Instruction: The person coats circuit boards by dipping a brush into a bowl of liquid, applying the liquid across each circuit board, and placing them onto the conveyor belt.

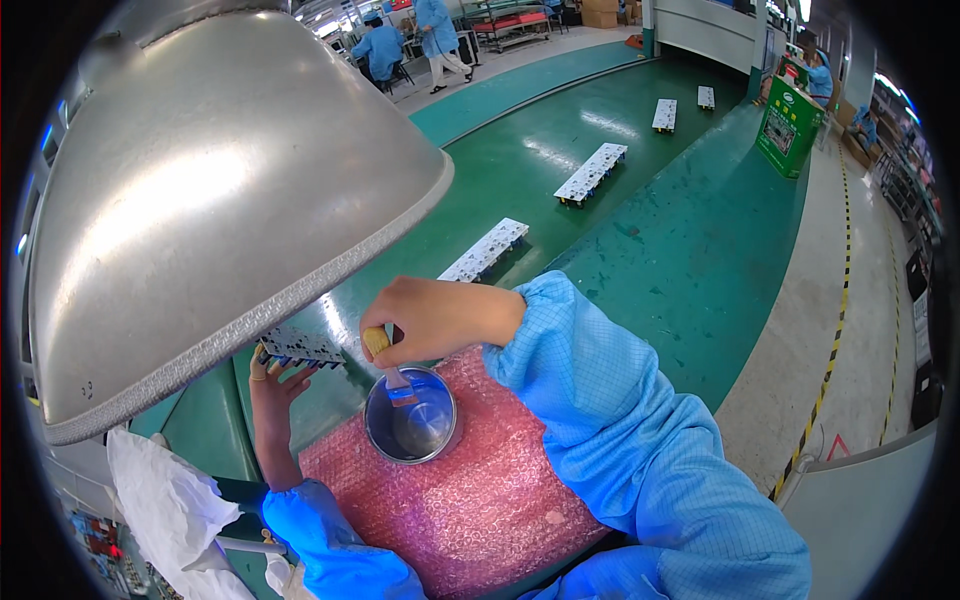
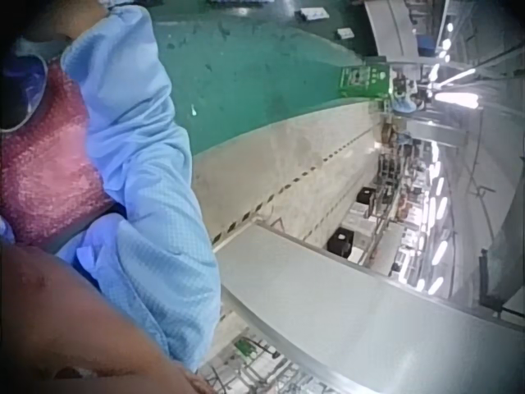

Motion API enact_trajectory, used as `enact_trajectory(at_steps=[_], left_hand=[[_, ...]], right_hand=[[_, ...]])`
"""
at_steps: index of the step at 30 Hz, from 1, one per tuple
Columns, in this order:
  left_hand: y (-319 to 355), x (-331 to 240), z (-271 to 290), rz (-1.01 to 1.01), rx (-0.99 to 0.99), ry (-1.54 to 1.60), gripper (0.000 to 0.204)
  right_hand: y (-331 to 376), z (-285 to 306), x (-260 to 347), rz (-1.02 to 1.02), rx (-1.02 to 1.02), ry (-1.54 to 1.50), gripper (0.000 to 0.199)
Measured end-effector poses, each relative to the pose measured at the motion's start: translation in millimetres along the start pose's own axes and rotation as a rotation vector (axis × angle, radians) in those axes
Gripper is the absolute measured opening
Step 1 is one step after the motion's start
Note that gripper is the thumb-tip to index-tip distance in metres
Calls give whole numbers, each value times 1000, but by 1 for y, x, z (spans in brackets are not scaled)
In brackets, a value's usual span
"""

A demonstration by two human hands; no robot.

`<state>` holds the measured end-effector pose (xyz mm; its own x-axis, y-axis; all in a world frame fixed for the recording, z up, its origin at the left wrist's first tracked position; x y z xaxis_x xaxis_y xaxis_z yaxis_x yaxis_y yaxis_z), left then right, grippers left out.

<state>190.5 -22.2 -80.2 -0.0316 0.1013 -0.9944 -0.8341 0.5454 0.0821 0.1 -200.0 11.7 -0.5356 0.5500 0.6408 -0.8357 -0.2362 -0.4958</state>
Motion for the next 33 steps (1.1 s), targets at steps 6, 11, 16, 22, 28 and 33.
enact_trajectory(at_steps=[6,11,16,22,28,33], left_hand=[[-1,-2,-7,-38,69,-22,58],[-1,0,-12,-28,106,4,52],[-4,5,-11,-17,115,50,52],[-2,4,-16,-64,96,-10,70],[-2,5,-19,-67,107,-7,69],[-4,7,-21,-56,173,27,61]], right_hand=[[0,-5,-2,-41,29,28,15],[-1,-19,-8,-93,65,37,16],[-1,-30,-19,-70,33,146,19],[-1,-47,-38,-183,152,185,34],[-2,-42,-30,-80,6,201,22],[-4,-39,-22,-67,3,239,15]])
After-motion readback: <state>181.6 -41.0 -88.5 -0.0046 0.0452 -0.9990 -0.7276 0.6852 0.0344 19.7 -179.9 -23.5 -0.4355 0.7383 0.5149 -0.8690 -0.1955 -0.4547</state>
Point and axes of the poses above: each hand's wrist, its own y-axis away from the middle knuckle, its own z-axis out of the back of the hand, x = y × z, the point moved 10 cm from there along -y, towards the middle knuckle, and after that the axes turned 5 degrees about z, right-handed, at the moved point
